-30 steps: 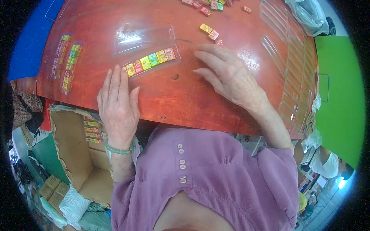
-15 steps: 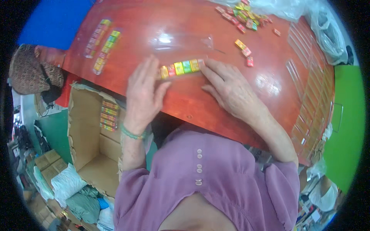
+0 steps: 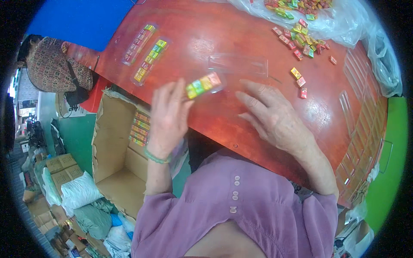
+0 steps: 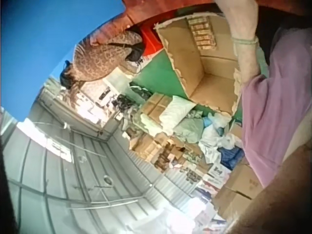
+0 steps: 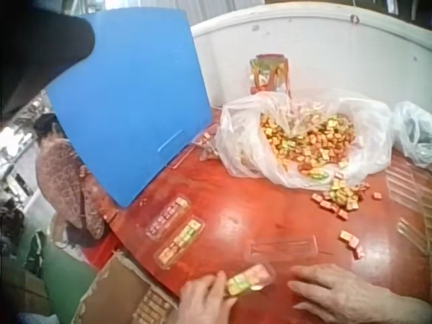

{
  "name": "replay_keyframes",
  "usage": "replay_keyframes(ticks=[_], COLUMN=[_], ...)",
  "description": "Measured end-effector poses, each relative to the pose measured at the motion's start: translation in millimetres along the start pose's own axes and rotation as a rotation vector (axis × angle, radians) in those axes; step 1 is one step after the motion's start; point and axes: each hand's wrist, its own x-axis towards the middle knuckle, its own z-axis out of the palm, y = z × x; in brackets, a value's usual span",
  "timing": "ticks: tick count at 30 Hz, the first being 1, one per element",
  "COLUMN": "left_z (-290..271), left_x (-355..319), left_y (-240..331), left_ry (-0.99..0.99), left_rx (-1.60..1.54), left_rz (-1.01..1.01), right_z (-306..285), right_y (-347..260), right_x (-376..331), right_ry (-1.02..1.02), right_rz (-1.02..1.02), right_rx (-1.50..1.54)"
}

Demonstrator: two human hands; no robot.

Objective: Arranging and packing small colorful toy boxes into plastic organizer trays on a factory workbench.

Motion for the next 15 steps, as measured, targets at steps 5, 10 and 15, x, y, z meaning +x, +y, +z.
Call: replay_keyframes(ticks=[5,10,15], left_z=[-20.6,-14.7,-4.1], left_x=[21.9,30.9,35.9], left_y=[-40.9,-75.6,-84.0], left_ry=[0.134,0.085,0.106], left_rx=[0.257,0.467,0.502], left_rz=[-0.047,-0.206,-0.205], right_z=[-13.5,-20.4,-31.7], right_y=[9.7,23.0,39.8], right_x=[-5.4,-24.0,-46.7], right_ry=[0.082,0.085,0.112], right_rz=[0.051,0.124,0.293], right_rx=[-0.015,-0.044,-0.084])
